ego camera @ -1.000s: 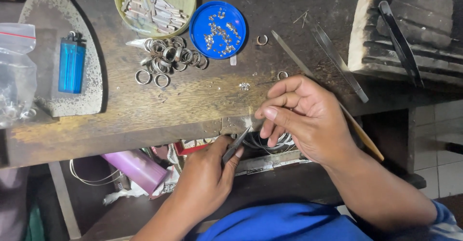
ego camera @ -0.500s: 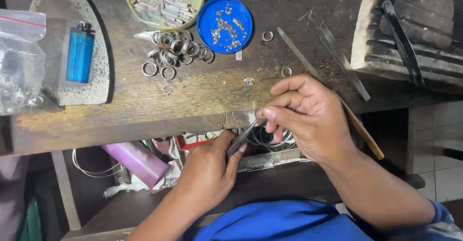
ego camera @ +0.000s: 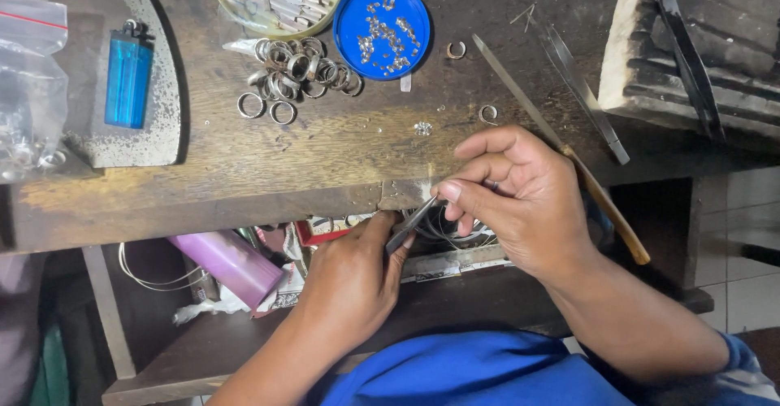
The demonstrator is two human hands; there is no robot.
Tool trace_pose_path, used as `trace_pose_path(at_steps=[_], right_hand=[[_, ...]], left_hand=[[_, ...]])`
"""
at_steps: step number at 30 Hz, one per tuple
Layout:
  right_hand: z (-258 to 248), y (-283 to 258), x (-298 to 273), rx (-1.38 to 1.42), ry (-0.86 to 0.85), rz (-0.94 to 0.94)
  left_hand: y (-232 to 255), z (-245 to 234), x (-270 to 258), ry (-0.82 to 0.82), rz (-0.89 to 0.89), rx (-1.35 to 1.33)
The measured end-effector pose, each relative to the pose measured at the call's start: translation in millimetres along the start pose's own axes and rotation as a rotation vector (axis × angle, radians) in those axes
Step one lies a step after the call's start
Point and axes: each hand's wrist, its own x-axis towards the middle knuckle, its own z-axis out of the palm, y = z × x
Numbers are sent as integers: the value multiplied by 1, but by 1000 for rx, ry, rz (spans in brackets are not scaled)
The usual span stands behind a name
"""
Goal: Filing the edges of small metal rings using a hand file while holding them with pliers at a jewelry workbench.
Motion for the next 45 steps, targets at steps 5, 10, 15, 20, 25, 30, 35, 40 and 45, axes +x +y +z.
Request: trace_pose_path(at_steps=[5,10,15,20,25,30,35,40,45], right_hand=[[0,2,-1,-23,0,-37],[1,6,-4,-46,22,-65],[2,6,-6,-184,43,-133],[2,6,-7,-215,39,-151],[-4,2,-3,-162,-53,-207],[-10,-6,1,-208,-162,-211],[-15,0,1,-171,-269,-145],[-16,4,0,-168,-310,-106],[-17,8,-1,-144,-322,-192]], left_hand=[[2,-1,0,-23,-27,7],[1,-1,-1,-13,-19,9],[0,1,0,-27,-40,6],[0,0,1,-42,-54,0],[-1,-2,1,-107,-78,-49],[0,-5,1,-155,-96,-161],[-1,-4,0,-178,-113,-141],[0,-6,0,-170,-100,-161],[4,-11,0,-160,-31,-239]])
